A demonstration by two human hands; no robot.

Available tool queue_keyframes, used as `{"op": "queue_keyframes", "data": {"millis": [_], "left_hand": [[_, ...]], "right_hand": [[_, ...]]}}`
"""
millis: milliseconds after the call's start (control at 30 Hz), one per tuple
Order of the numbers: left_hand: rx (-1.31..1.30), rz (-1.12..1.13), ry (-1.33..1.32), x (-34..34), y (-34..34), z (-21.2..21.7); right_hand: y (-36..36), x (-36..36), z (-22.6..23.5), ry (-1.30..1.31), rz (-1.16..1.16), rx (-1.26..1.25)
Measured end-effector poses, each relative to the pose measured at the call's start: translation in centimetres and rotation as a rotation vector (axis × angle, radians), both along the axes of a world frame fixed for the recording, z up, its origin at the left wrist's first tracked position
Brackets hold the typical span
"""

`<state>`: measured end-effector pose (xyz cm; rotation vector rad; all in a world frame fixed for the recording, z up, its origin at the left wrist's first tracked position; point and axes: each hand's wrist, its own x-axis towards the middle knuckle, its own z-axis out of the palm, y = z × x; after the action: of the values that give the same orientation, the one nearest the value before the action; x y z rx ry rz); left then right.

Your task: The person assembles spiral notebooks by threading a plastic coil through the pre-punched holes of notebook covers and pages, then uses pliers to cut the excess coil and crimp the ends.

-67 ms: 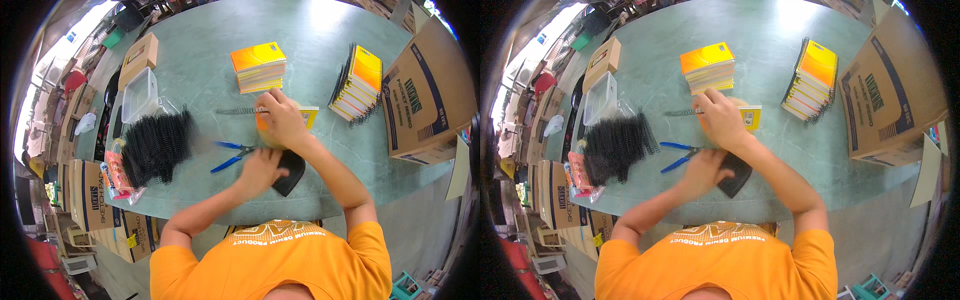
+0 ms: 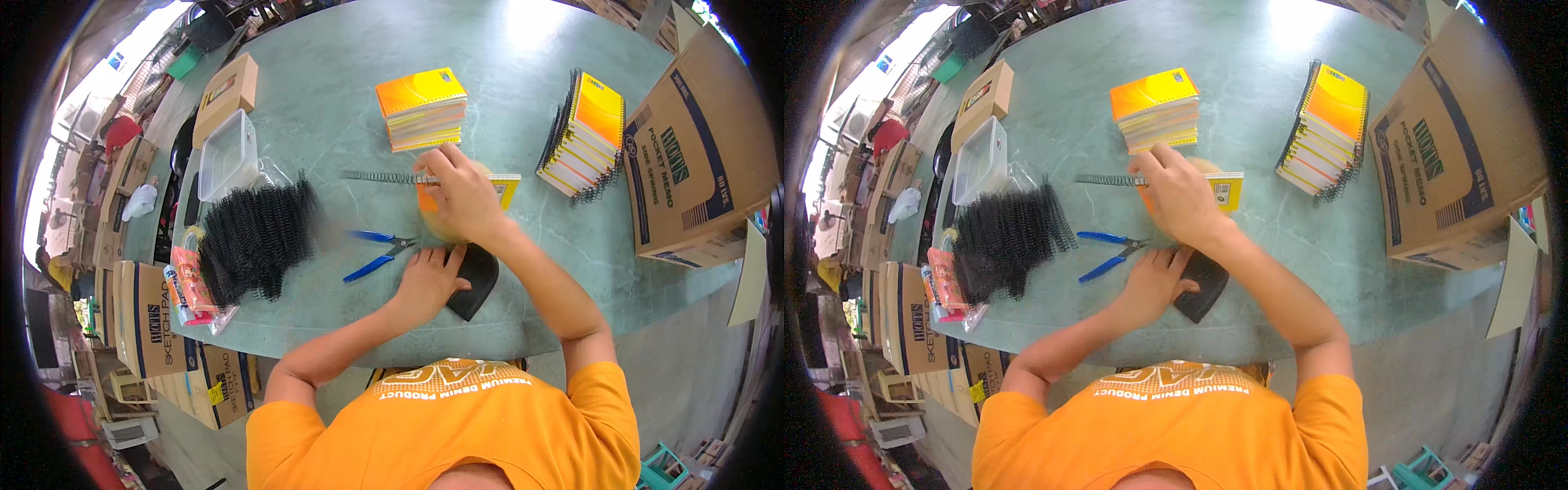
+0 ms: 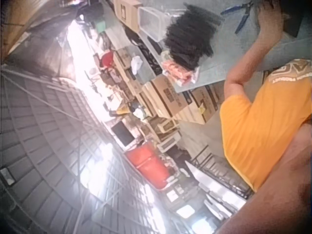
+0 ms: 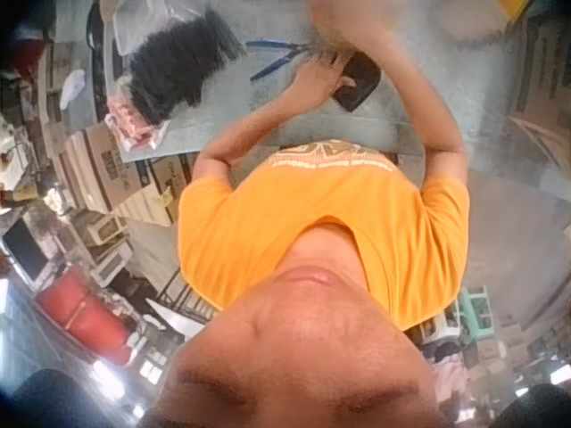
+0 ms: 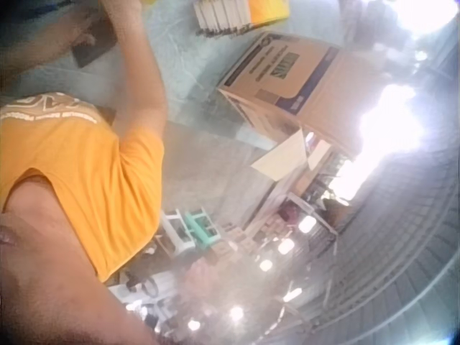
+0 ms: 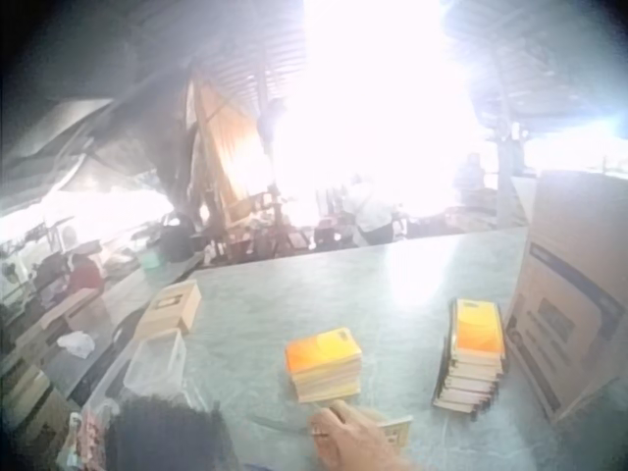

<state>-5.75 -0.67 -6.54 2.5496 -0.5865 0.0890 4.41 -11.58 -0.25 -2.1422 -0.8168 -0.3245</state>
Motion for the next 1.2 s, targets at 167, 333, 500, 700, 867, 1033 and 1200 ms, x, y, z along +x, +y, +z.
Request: {"op": "queue_keyframes", "data": {"millis": [167, 333, 500, 700, 867, 1033, 1200], "left_hand": [[-0.243, 0.139, -0.234, 1.6, 2.4, 6.8], [-0.068, 0.243, -0.067, 3.3, 4.3, 7.2], [-0.27, 0.395, -0.591, 3.8, 4.6, 9.7], [-0.125, 0.171, -0.45, 3.2, 4.4, 8.3], [-0.113, 0.126, -0.19, 4.2, 5.1, 6.2], [-0.268, 0.397, -0.706, 4.7, 3.8, 8.6], [-0.174, 0.192, -0.311, 4.3, 3.8, 7.0]], "right_hand": [[-5.9, 1.3, 1.0, 0.331, -0.04, -0.056], [-8.4, 0.8, -2.5, 0.587, -0.008, 0.39], [-8.7, 0.3, -4.4, 0.663, -0.041, 0.586], [-7.5, 0.6, -3.0, 0.566, -0.019, 0.596], [-7.2, 0.0, -4.4, 0.603, 0.014, 0.644], [-7.5, -0.3, -4.7, 0.672, 0.028, 0.592], [-7.1, 0.1, -4.7, 0.681, 0.019, 0.636]]}}
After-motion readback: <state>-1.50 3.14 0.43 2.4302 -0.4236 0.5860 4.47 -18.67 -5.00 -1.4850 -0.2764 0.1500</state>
